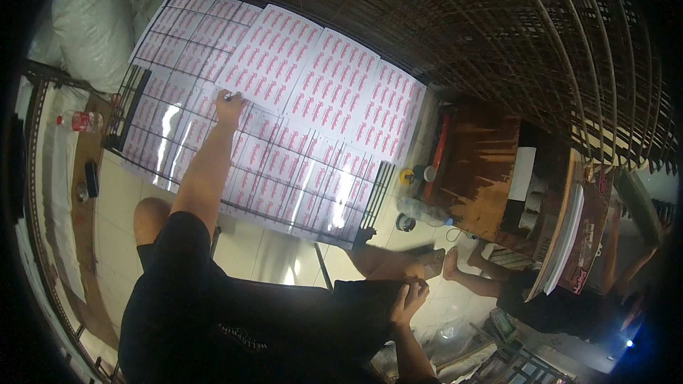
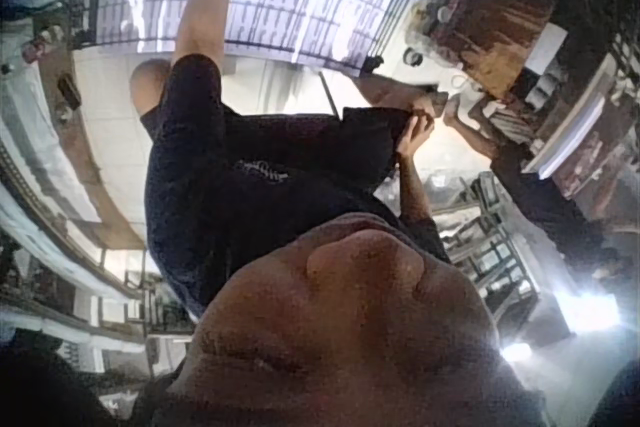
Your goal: The person repeatedly picks up printed sheets from a drying rack and stacks them on a nearby table. The person handles the sheets one at a time, aligning them as they are placed.
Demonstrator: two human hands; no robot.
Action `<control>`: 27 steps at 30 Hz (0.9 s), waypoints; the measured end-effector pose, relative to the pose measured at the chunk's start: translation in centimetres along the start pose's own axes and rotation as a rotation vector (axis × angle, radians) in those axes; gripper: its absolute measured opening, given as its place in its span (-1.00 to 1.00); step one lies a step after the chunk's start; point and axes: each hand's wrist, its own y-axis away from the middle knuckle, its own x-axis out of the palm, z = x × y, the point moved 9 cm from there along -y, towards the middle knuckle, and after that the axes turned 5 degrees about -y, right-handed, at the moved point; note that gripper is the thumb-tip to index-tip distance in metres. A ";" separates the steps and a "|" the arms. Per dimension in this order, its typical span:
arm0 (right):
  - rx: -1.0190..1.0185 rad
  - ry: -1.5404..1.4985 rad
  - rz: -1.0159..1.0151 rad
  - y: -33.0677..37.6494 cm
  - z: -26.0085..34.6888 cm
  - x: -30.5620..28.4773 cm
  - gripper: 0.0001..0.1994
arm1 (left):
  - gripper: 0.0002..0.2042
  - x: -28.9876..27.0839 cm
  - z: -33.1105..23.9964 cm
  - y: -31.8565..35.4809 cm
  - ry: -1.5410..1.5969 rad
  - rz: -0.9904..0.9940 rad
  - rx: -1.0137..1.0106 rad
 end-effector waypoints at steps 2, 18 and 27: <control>0.000 0.022 0.009 0.0 0.1 0.0 -0.59 | -0.65 0.0 0.2 0.1 -0.022 0.015 -0.018; -0.011 -0.065 0.012 -0.4 -0.6 0.2 -0.57 | -0.65 -0.8 0.9 0.2 -0.235 -0.056 0.045; -0.301 0.135 0.046 0.8 -8.0 1.0 -0.61 | -0.57 -3.0 -0.6 8.4 -0.780 -0.220 0.063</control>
